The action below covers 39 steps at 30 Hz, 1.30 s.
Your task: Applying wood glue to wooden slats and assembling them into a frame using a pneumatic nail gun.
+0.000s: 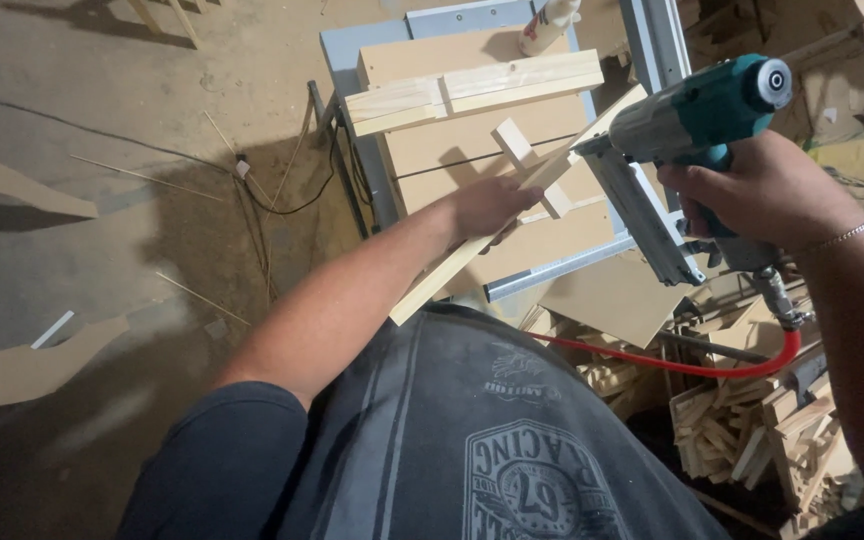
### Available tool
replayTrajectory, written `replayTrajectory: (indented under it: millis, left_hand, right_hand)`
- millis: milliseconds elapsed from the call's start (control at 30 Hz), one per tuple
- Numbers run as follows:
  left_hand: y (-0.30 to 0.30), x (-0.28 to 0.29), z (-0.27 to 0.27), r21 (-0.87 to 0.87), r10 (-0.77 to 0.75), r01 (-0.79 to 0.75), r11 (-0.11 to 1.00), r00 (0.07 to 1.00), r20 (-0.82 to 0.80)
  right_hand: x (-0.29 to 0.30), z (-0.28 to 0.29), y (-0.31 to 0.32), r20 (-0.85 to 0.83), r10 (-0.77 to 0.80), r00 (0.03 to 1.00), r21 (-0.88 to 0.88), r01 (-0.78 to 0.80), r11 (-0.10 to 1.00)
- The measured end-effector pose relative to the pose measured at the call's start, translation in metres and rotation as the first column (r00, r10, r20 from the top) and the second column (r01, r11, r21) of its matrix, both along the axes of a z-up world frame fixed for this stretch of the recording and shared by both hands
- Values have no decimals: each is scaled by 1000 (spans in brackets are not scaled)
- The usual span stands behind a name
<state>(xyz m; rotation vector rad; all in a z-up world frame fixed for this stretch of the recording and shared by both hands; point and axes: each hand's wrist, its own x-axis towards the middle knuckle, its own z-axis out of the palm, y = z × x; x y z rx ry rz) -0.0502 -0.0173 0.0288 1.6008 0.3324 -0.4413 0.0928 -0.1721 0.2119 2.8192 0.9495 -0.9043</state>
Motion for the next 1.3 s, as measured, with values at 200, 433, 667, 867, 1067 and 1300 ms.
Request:
replayTrajectory:
  millis: [200, 433, 667, 867, 1067, 1300]
  left_hand:
    - [0, 0, 0, 6, 6, -6, 1000, 1000, 17]
    - [-2, -6, 0, -50, 8, -6, 999, 999, 42]
    - [2, -15, 28, -186, 116, -125, 975, 992, -57]
    - [-3, -1, 0, -155, 39, -31, 987, 998, 49]
    - [-1, -10, 23, -200, 93, -100, 975, 995, -44]
    - [-2, -11, 17, -153, 77, -84, 985, 996, -47]
  right_hand:
    - [-4, -1, 5, -19, -40, 999, -4, 40, 999]
    - [-24, 8, 21, 52, -111, 992, -153, 118, 981]
    - [-18, 16, 8, 25, -80, 996, -7, 80, 997]
    - [-11, 5, 1, 90, -100, 991, -99, 109, 989]
    - [-5, 2, -5, 64, 10, 998, -71, -5, 997]
    - [-19, 2, 8, 67, -51, 996, -161, 61, 985]
